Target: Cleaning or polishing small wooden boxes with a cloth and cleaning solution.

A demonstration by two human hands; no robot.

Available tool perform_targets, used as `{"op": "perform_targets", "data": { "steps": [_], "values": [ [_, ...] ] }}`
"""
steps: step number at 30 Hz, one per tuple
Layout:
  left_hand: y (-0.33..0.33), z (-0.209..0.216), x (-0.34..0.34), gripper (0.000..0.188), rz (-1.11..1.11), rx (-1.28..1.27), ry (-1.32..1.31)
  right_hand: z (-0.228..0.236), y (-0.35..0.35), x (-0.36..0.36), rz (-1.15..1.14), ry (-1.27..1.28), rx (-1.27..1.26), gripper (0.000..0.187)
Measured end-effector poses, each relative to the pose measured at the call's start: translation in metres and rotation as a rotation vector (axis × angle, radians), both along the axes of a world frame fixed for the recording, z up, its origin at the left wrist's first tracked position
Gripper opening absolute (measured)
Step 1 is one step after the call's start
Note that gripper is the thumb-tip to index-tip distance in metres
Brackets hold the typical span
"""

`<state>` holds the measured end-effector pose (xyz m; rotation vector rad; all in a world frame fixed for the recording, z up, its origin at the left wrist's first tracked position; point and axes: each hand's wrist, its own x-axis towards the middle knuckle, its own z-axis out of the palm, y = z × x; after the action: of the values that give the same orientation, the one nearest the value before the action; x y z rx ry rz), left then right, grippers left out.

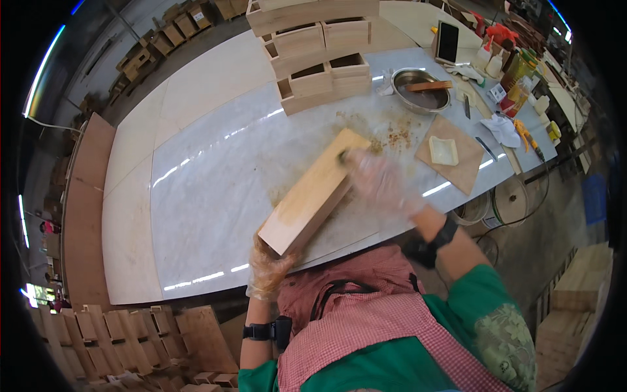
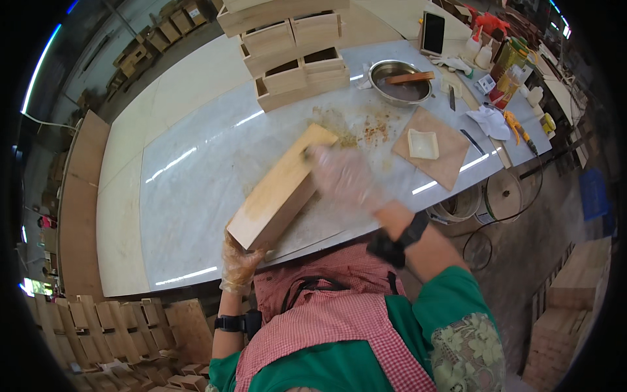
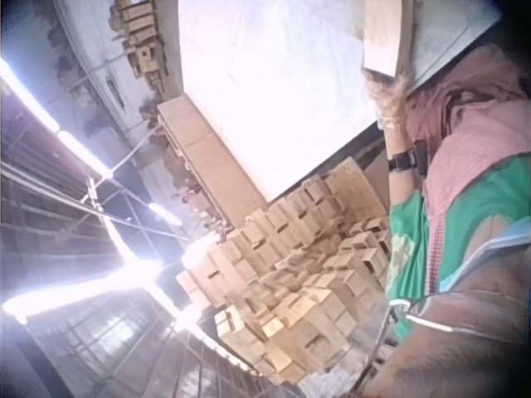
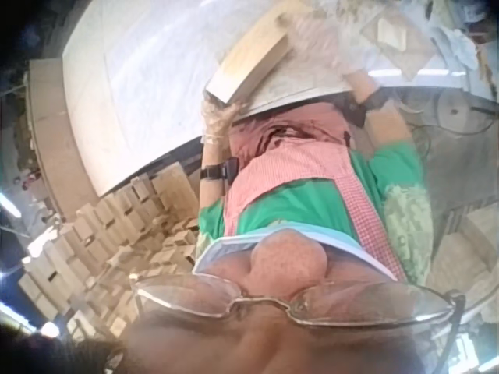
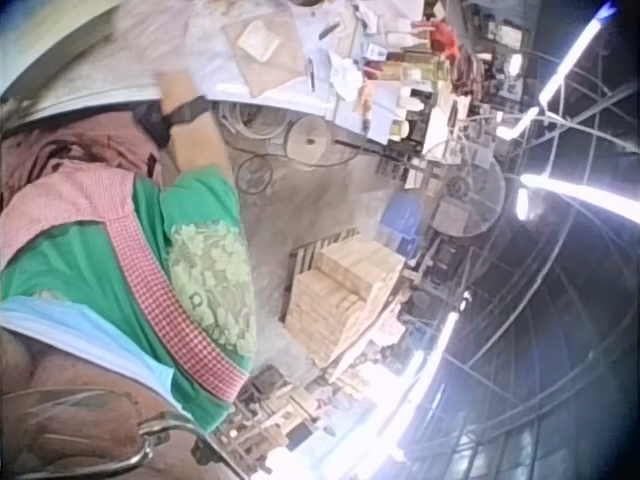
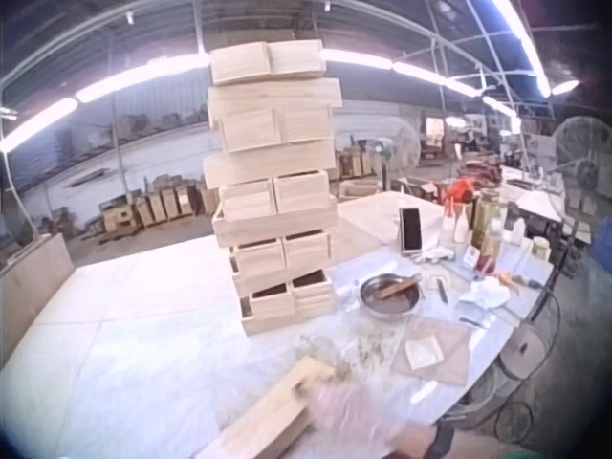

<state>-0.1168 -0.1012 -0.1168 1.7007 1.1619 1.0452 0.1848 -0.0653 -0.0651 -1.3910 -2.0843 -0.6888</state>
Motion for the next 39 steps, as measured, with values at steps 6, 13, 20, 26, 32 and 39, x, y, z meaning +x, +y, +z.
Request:
{"op": "perform_targets", "data": {
  "steps": [6,13,20,26,32,39],
  "values": [
    [0.007,-0.004,0.012,0.073,0.009,-0.116,-0.143,0.006,0.051,0.033,-0.180,0.126,-0.303,0.016],
    [0.006,-0.005,0.014,0.068,0.045,-0.028,-0.070,0.014,0.038,-0.044,0.155,0.272,-0.304,0.013],
    [0.016,-0.043,-0.004,0.068,0.009,-0.138,0.095,0.036,-0.028,-0.129,0.533,0.087,-0.523,0.019],
    [0.009,-0.018,0.010,0.072,0.099,0.039,-0.003,0.023,0.039,-0.073,0.294,0.054,-0.481,0.020],
    [0.003,0.013,0.006,0.068,0.004,-0.163,-0.219,0.034,-0.040,-0.125,0.544,0.080,-0.608,0.019],
    [0.016,-0.006,0.006,0.067,0.100,-0.035,-0.038,0.046,0.008,-0.146,0.492,0.058,-0.555,0.019]
  ]
}}
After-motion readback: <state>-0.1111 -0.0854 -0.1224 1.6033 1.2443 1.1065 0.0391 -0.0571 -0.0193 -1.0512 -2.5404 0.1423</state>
